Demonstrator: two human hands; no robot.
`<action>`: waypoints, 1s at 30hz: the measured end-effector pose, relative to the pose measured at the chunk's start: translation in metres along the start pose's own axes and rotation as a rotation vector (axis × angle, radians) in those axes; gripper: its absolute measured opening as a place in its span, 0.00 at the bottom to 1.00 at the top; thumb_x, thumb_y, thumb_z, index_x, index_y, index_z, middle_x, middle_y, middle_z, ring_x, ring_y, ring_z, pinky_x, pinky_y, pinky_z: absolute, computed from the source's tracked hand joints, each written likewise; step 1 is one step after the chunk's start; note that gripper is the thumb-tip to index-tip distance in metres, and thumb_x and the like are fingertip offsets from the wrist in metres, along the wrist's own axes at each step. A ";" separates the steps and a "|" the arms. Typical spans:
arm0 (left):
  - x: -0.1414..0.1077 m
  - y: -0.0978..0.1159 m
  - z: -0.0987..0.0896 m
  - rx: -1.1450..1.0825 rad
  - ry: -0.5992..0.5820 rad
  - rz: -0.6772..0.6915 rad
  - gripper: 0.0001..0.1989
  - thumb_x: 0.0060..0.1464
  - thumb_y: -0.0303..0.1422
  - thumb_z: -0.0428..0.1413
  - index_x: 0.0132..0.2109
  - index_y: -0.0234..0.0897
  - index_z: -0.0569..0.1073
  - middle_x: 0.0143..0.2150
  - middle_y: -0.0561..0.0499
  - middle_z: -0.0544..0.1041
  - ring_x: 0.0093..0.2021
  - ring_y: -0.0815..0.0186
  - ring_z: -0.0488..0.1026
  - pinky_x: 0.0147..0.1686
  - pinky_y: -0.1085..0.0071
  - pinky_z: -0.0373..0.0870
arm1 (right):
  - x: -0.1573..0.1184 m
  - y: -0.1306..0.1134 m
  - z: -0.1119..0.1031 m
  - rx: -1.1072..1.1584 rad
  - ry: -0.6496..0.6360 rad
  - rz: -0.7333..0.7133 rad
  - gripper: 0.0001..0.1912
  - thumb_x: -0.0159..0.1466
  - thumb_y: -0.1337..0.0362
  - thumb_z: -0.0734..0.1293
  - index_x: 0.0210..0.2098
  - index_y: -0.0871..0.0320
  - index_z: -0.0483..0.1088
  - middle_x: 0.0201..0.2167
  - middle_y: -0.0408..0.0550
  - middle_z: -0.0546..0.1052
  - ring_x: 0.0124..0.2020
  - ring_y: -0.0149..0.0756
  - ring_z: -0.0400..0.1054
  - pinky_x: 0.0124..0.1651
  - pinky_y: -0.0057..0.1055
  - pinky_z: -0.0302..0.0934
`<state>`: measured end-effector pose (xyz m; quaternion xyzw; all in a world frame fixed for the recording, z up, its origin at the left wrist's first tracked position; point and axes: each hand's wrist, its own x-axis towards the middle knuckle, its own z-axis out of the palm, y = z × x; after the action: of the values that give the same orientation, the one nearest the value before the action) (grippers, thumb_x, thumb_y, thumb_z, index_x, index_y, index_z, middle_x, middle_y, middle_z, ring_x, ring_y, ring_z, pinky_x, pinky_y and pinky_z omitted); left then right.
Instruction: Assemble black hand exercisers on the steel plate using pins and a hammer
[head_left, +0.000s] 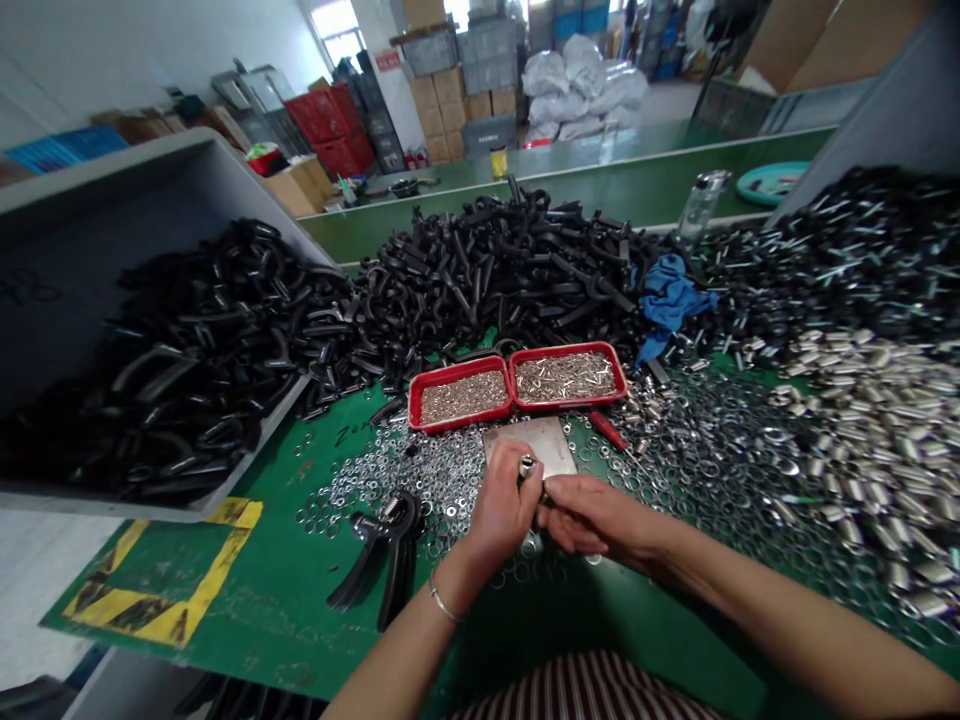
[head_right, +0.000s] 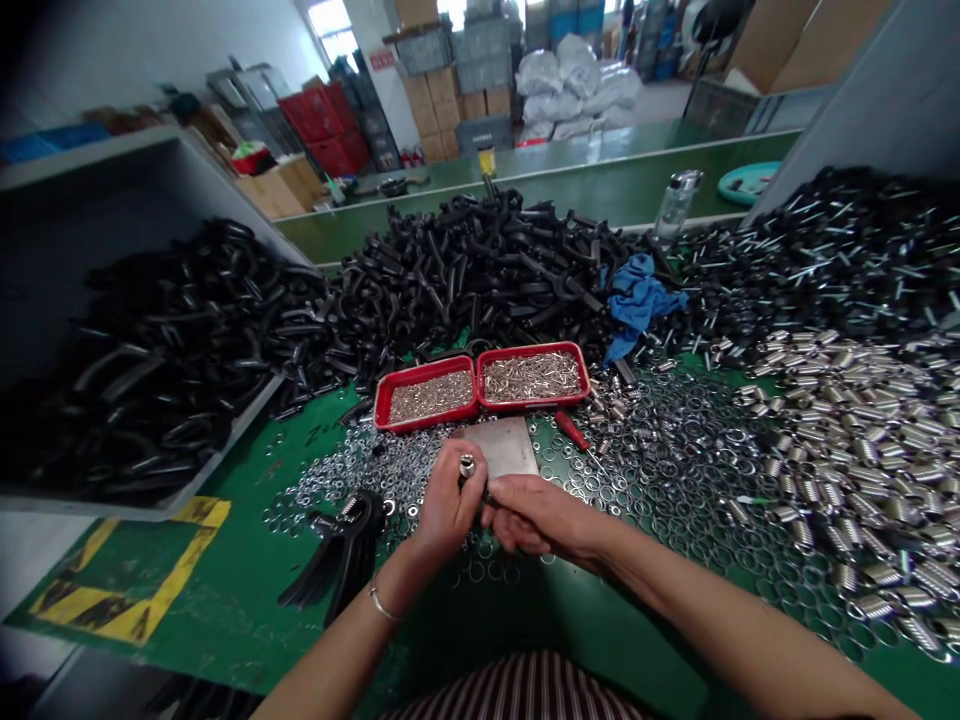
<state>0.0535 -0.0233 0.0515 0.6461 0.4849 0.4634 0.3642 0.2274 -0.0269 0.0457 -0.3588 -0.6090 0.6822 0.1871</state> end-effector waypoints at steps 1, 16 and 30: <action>0.003 -0.002 0.000 0.039 -0.072 0.005 0.05 0.62 0.35 0.55 0.40 0.40 0.72 0.40 0.47 0.69 0.42 0.59 0.67 0.48 0.65 0.62 | -0.001 0.003 -0.001 0.028 -0.047 0.035 0.33 0.73 0.43 0.44 0.36 0.58 0.69 0.19 0.42 0.71 0.13 0.27 0.50 0.19 0.27 0.48; 0.131 -0.024 0.027 0.643 -0.294 0.158 0.05 0.55 0.25 0.59 0.31 0.37 0.76 0.39 0.42 0.75 0.49 0.53 0.69 0.58 0.56 0.58 | -0.105 0.058 -0.010 -1.031 0.337 -0.062 0.09 0.68 0.60 0.65 0.44 0.56 0.72 0.40 0.54 0.75 0.41 0.46 0.70 0.45 0.43 0.67; 0.144 -0.017 0.035 1.015 -0.305 0.092 0.15 0.62 0.20 0.46 0.44 0.28 0.77 0.47 0.35 0.77 0.52 0.52 0.73 0.57 0.54 0.64 | -0.102 0.053 -0.008 -0.906 0.376 -0.078 0.04 0.69 0.63 0.63 0.41 0.55 0.69 0.40 0.52 0.74 0.41 0.41 0.69 0.44 0.37 0.66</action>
<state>0.0962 0.1190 0.0608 0.8218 0.5608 0.0869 0.0511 0.3113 -0.1022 0.0214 -0.4980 -0.8132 0.2645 0.1444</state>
